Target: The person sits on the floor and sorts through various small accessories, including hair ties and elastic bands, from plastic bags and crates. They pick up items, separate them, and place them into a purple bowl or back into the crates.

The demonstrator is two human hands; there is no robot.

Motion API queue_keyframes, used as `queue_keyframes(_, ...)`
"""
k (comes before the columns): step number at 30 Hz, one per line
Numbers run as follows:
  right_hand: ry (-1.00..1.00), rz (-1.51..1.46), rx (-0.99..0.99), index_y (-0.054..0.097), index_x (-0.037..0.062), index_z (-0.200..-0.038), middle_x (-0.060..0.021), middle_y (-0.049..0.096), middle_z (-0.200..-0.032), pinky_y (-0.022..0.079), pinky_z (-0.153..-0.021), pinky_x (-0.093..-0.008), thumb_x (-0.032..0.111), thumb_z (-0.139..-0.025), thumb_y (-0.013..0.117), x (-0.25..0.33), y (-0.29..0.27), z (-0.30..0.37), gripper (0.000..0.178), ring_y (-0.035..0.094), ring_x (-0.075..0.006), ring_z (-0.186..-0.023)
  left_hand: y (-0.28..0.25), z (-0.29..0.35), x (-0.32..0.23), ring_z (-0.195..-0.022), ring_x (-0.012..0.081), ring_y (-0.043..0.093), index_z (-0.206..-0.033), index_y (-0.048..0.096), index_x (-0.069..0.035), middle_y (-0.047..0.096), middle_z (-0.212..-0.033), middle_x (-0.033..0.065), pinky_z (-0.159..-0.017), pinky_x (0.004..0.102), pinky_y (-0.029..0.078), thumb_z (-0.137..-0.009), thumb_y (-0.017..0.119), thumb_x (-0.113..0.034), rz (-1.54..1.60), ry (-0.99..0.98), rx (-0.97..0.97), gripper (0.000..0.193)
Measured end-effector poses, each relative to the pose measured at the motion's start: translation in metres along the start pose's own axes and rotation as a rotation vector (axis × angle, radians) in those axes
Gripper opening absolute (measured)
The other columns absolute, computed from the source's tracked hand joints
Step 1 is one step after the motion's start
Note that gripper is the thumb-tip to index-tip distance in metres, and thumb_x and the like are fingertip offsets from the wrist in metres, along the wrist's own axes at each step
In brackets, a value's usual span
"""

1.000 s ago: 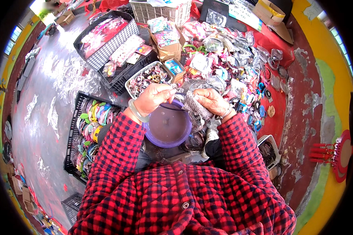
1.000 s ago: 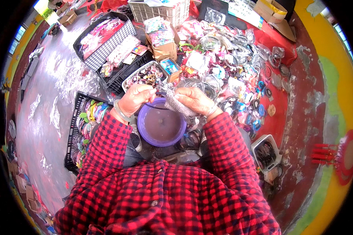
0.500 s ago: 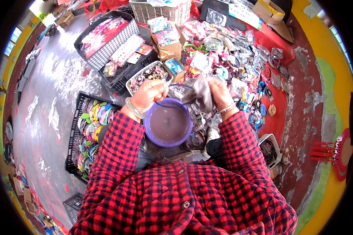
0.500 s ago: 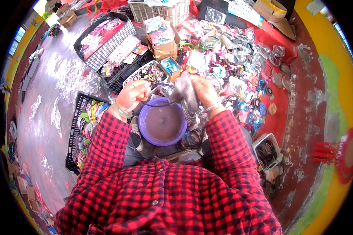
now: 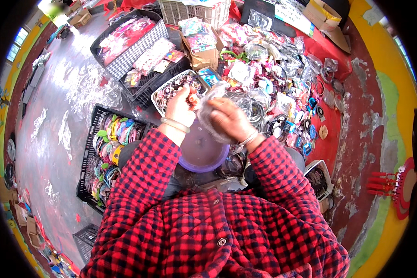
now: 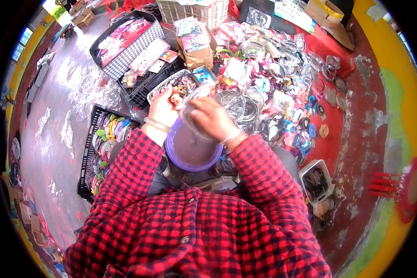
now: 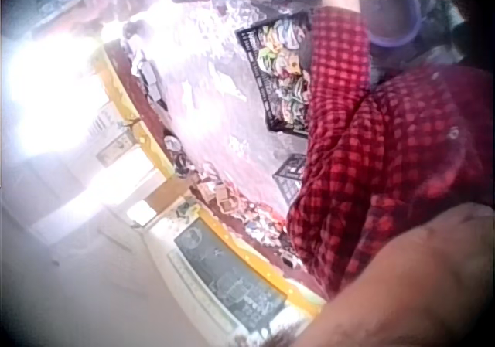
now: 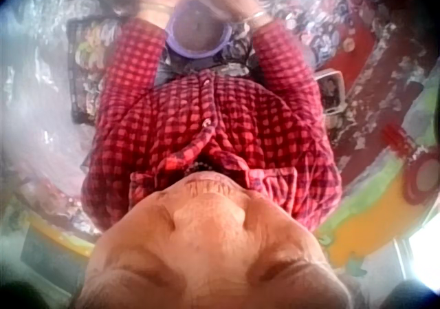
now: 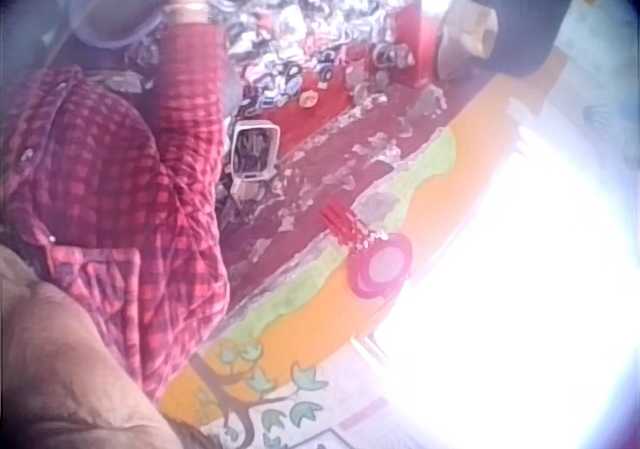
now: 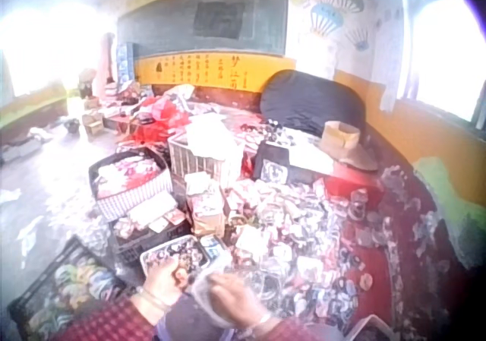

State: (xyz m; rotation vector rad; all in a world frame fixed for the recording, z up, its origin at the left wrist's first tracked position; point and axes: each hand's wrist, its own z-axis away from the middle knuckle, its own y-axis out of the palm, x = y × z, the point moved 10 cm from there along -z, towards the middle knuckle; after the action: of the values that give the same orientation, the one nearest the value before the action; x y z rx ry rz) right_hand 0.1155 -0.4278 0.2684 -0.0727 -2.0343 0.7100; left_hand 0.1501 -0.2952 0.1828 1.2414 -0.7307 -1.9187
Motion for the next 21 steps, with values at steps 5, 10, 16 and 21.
queue_keyframes(5,0.209,0.217,0.266,0.058,0.0045,-0.098,-0.02,0.059,-0.091,0.046,-0.075,-0.0426,0.025,-0.083,0.056,-0.01,0.041,0.01,0.026,0.057,-0.0369,-0.086,0.008,0.006,0.016,-0.049,0.0091,0.035,-0.081,0.049,-0.004,0.037,-0.056,-0.002,-0.045,0.0225,0.029,-0.093,0.046,-0.027,0.024,-0.184,0.061,0.027)
queue_keyframes(10,0.007,0.395,0.365,0.058,0.0087,-0.088,-0.0123,0.056,-0.079,0.047,-0.067,-0.0408,0.026,-0.081,0.057,0.002,0.04,0.014,0.018,0.057,-0.0311,-0.079,0.011,0.011,0.014,-0.045,0.0072,0.031,-0.081,0.049,-0.003,0.034,-0.052,-0.0042,-0.042,0.0213,0.026,-0.093,0.045,-0.026,-0.086,-0.378,0.098,0.026)
queue_keyframes(16,-0.083,0.568,0.291,0.056,0.0096,-0.08,-0.0095,0.055,-0.078,0.048,-0.064,-0.0403,0.021,-0.08,0.057,-0.012,0.027,0.015,0.011,0.057,-0.0287,-0.078,0.009,0.007,-0.009,-0.064,0.014,0.057,-0.096,0.058,-0.002,0.058,-0.074,0.0043,-0.056,0.0228,0.043,-0.092,0.048,-0.031,-0.289,-0.139,0.19,0.031)
queue_keyframes(21,0.004,0.552,0.175,0.056,0.0051,-0.081,-0.0135,0.056,-0.075,0.046,-0.064,-0.0398,0.016,-0.078,0.06,0.006,0.011,0.004,0.012,0.056,-0.0318,-0.074,0.038,0.019,-0.006,-0.076,0.011,0.057,-0.091,0.06,0.0,0.061,-0.079,0.0044,-0.07,0.0258,0.045,-0.089,0.053,-0.022,-1.022,0.365,0.298,0.023)
